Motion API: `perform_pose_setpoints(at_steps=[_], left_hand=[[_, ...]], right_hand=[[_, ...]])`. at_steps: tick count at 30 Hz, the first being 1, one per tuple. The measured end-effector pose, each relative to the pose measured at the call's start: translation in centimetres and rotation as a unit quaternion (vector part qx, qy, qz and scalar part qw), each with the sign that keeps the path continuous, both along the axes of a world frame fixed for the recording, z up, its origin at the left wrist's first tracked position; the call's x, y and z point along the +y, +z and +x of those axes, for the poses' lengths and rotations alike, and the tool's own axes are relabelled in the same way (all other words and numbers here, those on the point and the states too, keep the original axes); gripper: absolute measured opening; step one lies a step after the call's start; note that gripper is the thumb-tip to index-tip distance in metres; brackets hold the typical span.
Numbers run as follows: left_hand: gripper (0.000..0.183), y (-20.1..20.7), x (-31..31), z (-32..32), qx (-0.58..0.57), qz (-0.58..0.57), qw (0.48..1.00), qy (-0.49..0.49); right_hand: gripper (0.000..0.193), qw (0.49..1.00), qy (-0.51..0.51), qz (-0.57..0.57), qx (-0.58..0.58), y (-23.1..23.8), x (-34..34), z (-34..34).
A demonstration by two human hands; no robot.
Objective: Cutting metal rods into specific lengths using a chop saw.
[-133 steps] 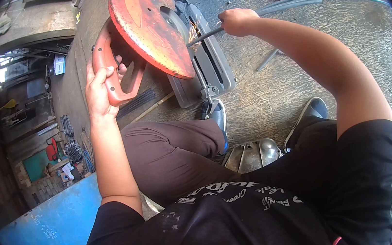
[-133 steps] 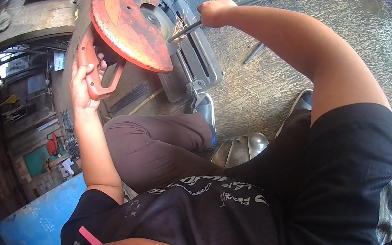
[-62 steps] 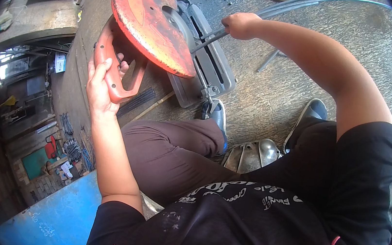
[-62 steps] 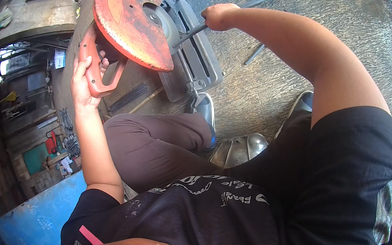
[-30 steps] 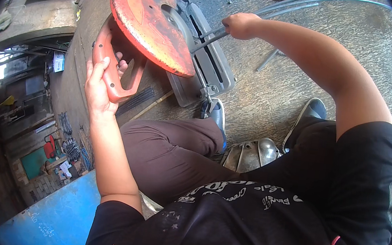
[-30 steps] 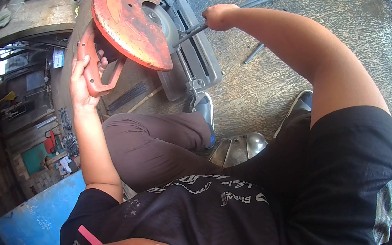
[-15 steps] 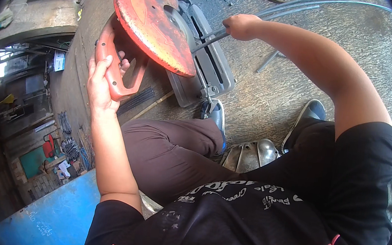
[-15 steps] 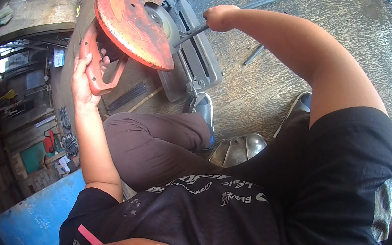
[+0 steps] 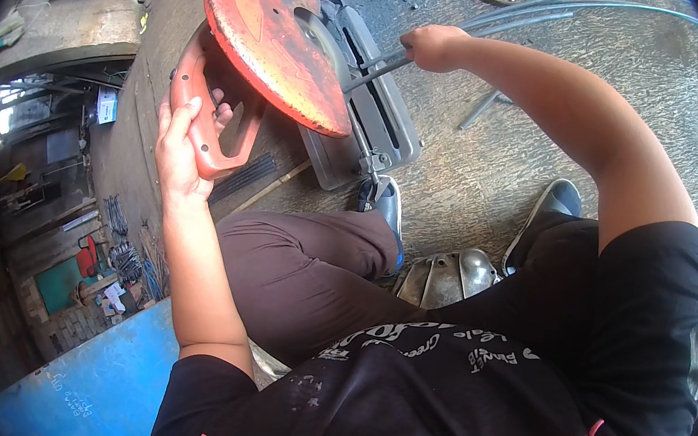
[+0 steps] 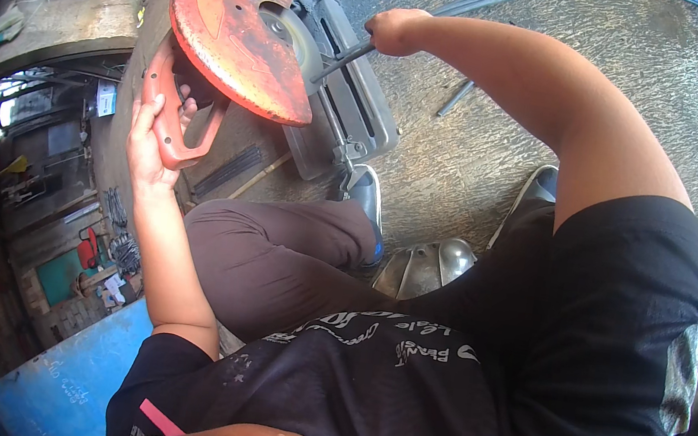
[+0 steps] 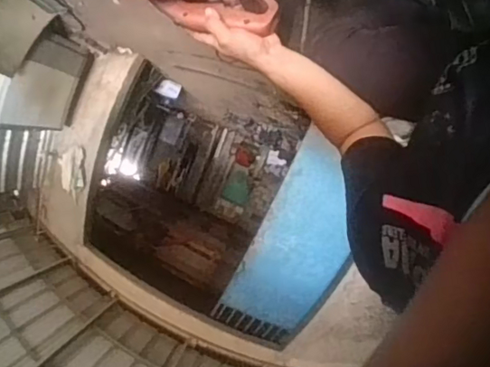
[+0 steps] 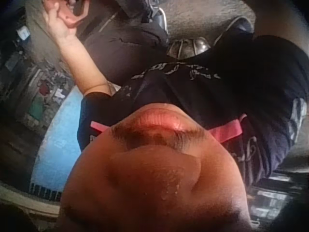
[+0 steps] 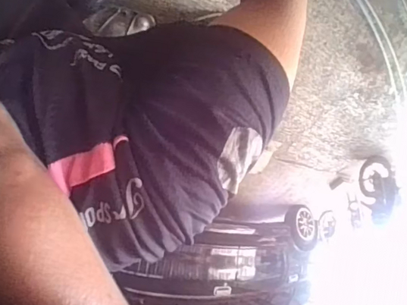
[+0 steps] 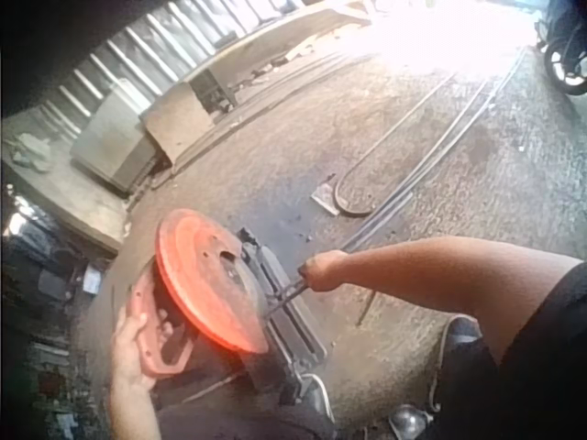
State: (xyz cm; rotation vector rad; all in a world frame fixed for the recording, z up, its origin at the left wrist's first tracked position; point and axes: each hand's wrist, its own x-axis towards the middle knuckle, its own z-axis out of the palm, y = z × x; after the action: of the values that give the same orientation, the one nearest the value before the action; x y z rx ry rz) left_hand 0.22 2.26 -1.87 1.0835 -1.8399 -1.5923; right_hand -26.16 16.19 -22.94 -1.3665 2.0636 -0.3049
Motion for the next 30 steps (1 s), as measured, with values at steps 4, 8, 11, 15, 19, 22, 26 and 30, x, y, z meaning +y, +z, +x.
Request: perform_pose_setpoints(at_steps=[4,8,11,15,19,22,26,30], left_hand=[[0.047,0.2,0.1,0.0,-0.004,0.003,1.000,-0.001],[0.050,0.3,0.1,-0.1,-0.003,0.009,1.000,0.001],[0.048,0.3,0.1,0.0,-0.013,0.009,1.000,-0.001],[0.049,0.3,0.0,0.0,-0.009,0.013,1.000,0.003],[0.050,0.2,-0.1,0.0,-0.002,0.016,1.000,0.002],[0.050,0.3,0.0,0.0,-0.003,0.018,1.000,0.004],[0.046,0.3,0.1,0.0,-0.011,0.004,1.000,0.000],[0.048,0.3,0.0,0.0,-0.011,0.010,1.000,0.003]], right_hand=[[0.031,1.000,0.001,0.003,0.004,-0.1,0.0,0.0],[0.030,1.000,0.005,0.002,0.004,-0.1,0.1,0.0],[0.030,1.000,0.006,0.001,-0.002,0.0,0.2,0.0],[0.030,1.000,0.009,-0.006,0.001,-0.1,0.2,-0.2],[0.030,1.000,0.004,-0.001,0.002,-0.2,0.0,-0.1],[0.030,1.000,0.004,-0.003,0.014,0.0,0.0,-0.1],[0.031,1.000,-0.006,-0.003,0.014,0.7,0.2,0.2],[0.032,1.000,-0.014,0.008,0.025,1.7,0.1,0.3]])
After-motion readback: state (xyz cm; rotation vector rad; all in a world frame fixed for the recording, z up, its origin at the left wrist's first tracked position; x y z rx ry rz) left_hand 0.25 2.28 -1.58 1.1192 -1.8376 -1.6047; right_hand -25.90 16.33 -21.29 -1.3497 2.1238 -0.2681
